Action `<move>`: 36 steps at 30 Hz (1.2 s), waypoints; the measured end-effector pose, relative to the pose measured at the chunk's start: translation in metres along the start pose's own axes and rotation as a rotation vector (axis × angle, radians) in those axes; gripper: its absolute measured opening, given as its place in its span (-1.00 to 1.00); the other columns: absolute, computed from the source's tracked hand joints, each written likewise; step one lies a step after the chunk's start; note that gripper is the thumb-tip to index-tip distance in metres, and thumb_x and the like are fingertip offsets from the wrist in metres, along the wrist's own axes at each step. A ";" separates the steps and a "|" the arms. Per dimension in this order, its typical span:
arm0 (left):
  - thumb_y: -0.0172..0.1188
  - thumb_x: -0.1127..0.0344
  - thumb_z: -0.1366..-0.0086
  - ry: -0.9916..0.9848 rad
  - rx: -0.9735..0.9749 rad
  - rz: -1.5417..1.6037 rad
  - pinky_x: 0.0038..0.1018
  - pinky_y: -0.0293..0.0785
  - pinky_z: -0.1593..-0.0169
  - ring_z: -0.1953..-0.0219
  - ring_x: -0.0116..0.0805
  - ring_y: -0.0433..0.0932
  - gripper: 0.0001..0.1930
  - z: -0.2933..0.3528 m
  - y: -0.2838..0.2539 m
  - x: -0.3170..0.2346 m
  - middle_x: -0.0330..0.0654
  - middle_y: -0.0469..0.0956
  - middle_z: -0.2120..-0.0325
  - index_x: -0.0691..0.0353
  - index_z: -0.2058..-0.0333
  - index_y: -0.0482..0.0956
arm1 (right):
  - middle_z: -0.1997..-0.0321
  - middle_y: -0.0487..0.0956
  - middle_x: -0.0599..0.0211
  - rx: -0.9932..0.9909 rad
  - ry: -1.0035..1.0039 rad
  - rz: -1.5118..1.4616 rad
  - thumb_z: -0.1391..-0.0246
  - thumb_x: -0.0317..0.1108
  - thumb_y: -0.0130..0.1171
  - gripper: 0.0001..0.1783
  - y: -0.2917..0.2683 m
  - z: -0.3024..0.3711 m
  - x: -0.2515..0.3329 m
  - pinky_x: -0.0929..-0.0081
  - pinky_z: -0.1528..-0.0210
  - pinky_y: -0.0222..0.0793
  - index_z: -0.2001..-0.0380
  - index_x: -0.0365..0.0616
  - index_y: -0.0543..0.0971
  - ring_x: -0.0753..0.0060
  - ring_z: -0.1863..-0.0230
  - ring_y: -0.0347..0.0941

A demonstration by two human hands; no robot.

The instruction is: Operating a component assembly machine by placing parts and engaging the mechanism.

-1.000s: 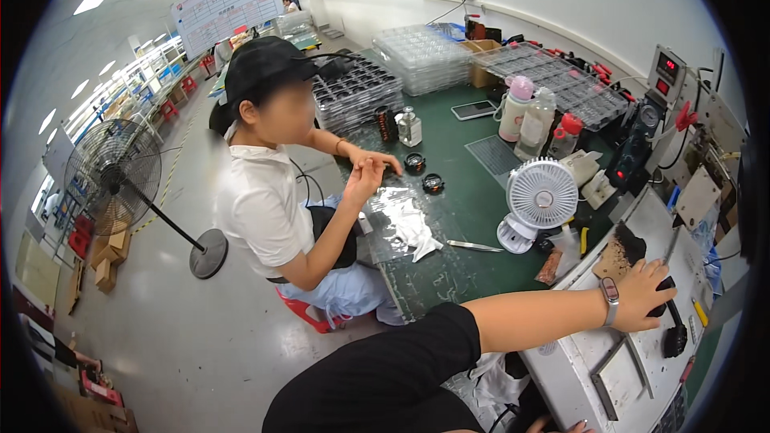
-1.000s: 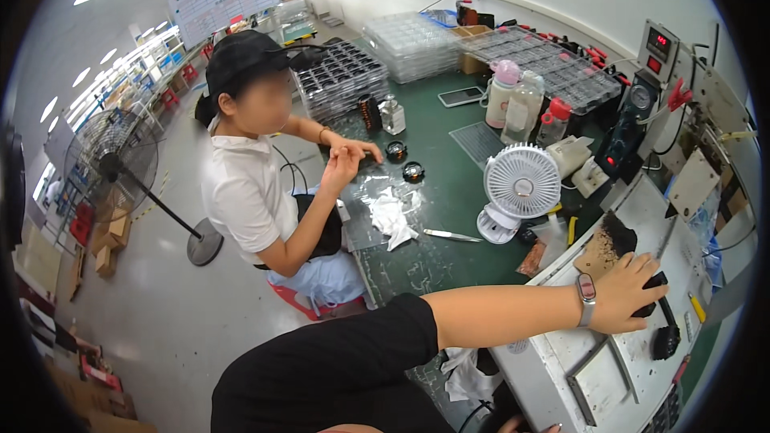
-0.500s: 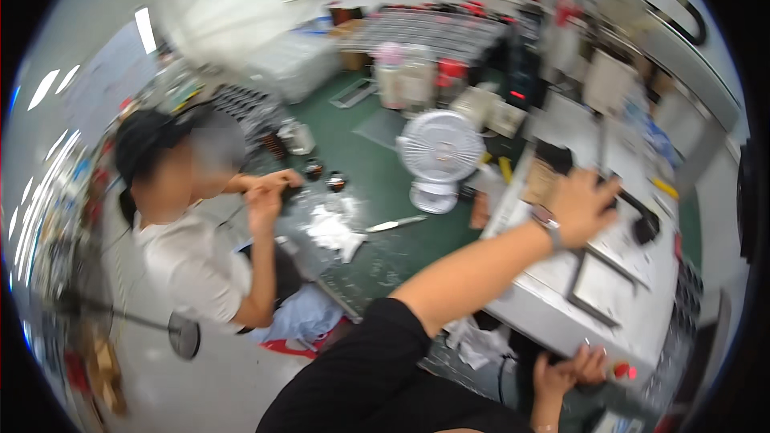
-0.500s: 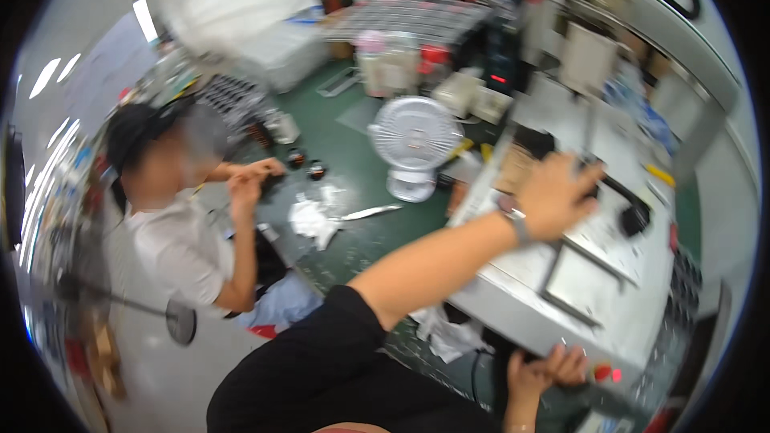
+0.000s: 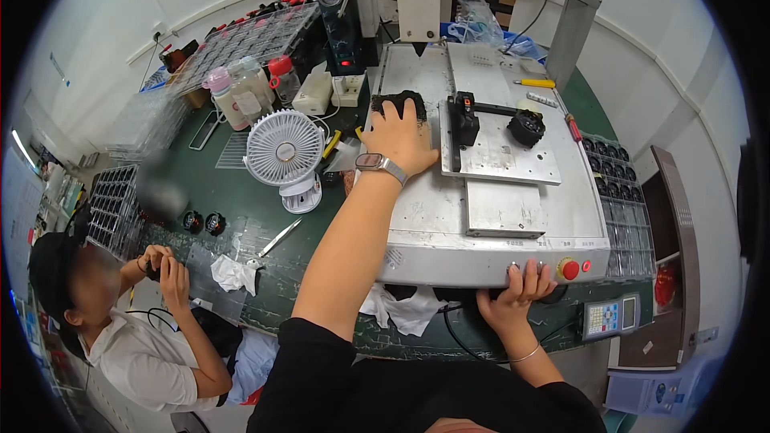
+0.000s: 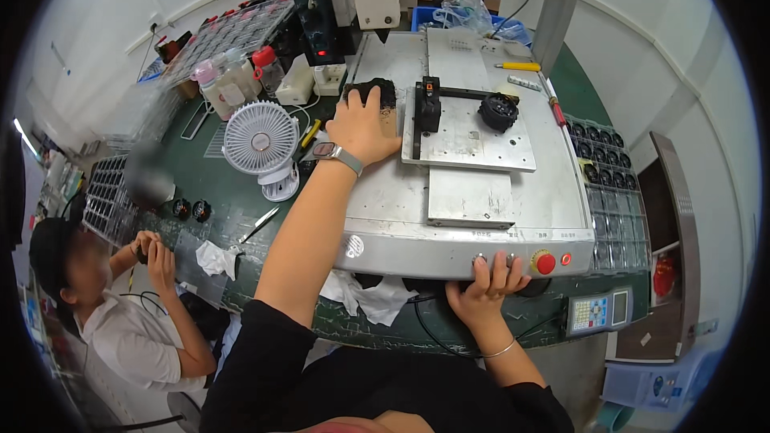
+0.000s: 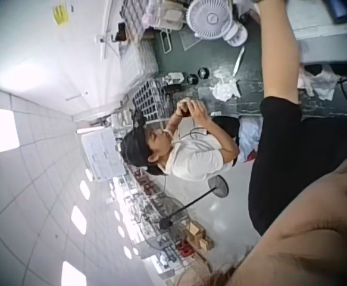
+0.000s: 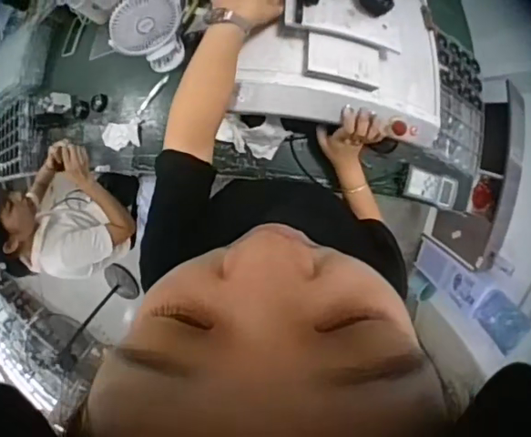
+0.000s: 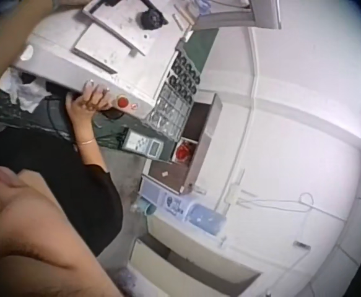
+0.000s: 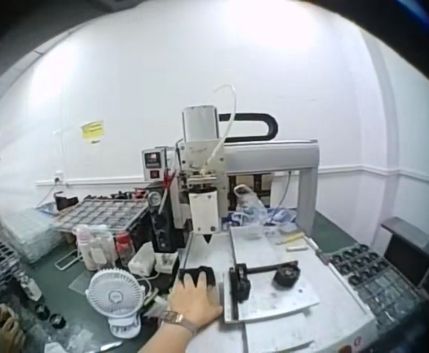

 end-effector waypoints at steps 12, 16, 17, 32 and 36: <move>0.38 0.10 0.21 0.028 -0.173 0.131 -0.01 0.28 -0.09 -0.22 0.12 0.11 -0.16 -0.002 -0.013 -0.006 0.09 0.11 -0.19 0.10 -0.13 0.27 | -0.30 0.06 -0.19 -0.004 0.008 -0.011 0.23 -0.19 0.29 -0.19 0.001 -0.001 0.000 -0.19 -0.34 -0.63 -0.11 -0.14 0.18 -0.31 -0.37 -0.24; 0.34 0.16 0.18 0.047 -0.328 0.234 -0.01 0.28 -0.06 -0.18 0.08 0.10 -0.25 -0.003 -0.021 -0.002 0.06 0.15 -0.13 0.13 -0.07 0.33 | -0.30 0.06 -0.18 -0.004 0.006 -0.009 0.23 -0.20 0.28 -0.19 0.001 -0.001 0.001 -0.18 -0.34 -0.64 -0.11 -0.14 0.18 -0.31 -0.38 -0.25; 0.32 0.14 0.17 0.034 -0.368 0.296 -0.08 0.24 -0.11 -0.14 0.08 0.13 -0.28 -0.004 -0.022 0.002 0.08 0.20 -0.08 0.16 -0.05 0.36 | -0.30 0.06 -0.18 -0.003 0.005 -0.009 0.23 -0.20 0.28 -0.19 0.001 -0.001 0.001 -0.18 -0.34 -0.64 -0.11 -0.14 0.18 -0.31 -0.38 -0.26; 0.30 0.10 0.15 -0.002 -0.223 0.700 -0.28 0.25 -0.10 0.04 -0.01 0.25 -0.60 -0.009 -0.004 -0.004 0.01 0.37 0.13 0.20 0.34 0.51 | -0.30 0.05 -0.16 -0.008 0.009 -0.007 0.23 -0.20 0.28 -0.19 0.001 -0.002 0.001 -0.18 -0.34 -0.64 -0.11 -0.13 0.17 -0.31 -0.38 -0.26; 0.28 0.12 0.13 -0.005 -0.189 0.755 -0.25 0.26 -0.05 0.09 -0.03 0.28 -0.68 -0.010 0.004 -0.006 -0.03 0.44 0.27 0.20 0.45 0.48 | -0.30 0.06 -0.16 -0.006 0.011 -0.006 0.23 -0.20 0.28 -0.20 0.002 0.000 0.000 -0.18 -0.34 -0.64 -0.11 -0.12 0.17 -0.30 -0.38 -0.26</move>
Point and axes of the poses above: each hand's wrist, its own z-axis away from the middle knuckle, its own y-axis out of the palm, x = y × z, the point moved 8 cm from there along -z, towards the middle knuckle
